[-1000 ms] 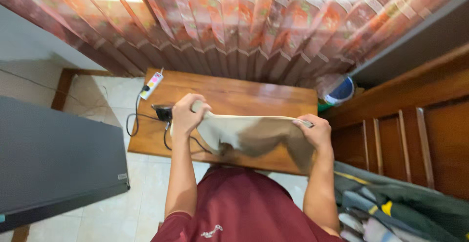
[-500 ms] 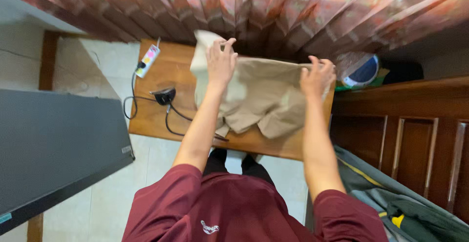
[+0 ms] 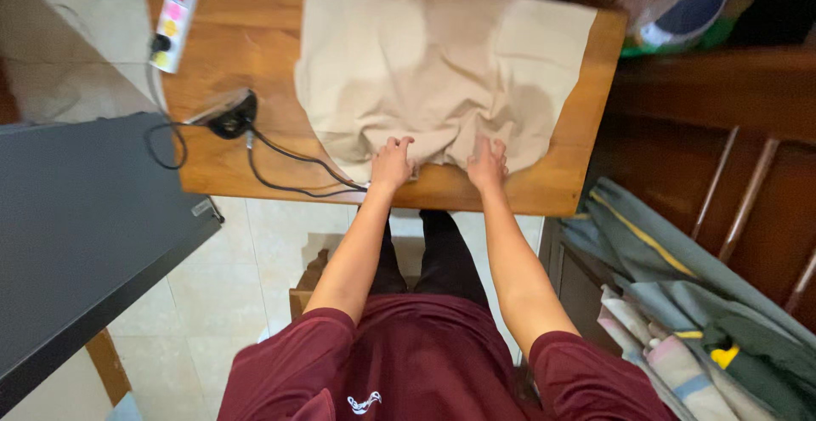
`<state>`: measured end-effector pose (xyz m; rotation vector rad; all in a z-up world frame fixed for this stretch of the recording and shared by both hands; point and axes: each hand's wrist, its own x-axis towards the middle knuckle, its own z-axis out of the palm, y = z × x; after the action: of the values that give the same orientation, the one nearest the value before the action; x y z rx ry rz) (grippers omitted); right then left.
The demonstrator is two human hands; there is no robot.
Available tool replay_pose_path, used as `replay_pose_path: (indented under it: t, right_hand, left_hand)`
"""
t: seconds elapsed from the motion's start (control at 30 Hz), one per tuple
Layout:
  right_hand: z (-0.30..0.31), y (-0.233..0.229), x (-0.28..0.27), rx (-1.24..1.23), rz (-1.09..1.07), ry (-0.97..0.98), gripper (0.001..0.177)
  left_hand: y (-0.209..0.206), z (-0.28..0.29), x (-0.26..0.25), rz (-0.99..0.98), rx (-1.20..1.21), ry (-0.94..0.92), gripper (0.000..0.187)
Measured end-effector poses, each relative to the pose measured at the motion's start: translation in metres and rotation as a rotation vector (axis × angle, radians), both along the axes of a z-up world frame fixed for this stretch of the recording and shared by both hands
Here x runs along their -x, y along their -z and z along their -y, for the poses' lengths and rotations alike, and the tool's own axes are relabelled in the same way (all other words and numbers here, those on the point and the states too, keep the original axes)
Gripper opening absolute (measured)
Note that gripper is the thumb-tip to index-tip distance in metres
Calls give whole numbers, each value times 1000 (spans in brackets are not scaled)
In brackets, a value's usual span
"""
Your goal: The person irons a beige short-sleeved shirt laid flat on a wooden table. They use an electric iron to smooth the front, sleeves, and back of the shirt, adjusting the fabric as needed.
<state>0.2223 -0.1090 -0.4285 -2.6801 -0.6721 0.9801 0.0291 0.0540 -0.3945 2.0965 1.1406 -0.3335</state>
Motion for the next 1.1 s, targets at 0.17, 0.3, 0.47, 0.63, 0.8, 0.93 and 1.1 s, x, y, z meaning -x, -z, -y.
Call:
replay_pose_path:
  t: [0.17,0.3,0.47,0.63,0.8,0.93,1.1]
  right_hand:
    - [36,69,-14,-15,103,95,84]
    - [49,95,-34,12,105,168,82]
    - [72,92,-79,165,204,-41,82]
    - [99,91,-139,24,338,-191,93]
    - [138,130,-137,-235,371,338,98]
    - [164,165,-134,-231,328,649,83]
    - [168,168,-143,-593,54,714,44]
  left_hand:
    - [64,24,-15,-22,-64,60,72]
    - [98,44,-27,-138,-309,199,64]
    - [114,43,-17,-30,-432,171,20]
    - [93,44,-25,172,-213,145,14]
    - [65,58,-33,137,-148,139,18]
    - [61,71,-53,128,-188,130,30]
    - [64,114,-119,321,44,187,40]
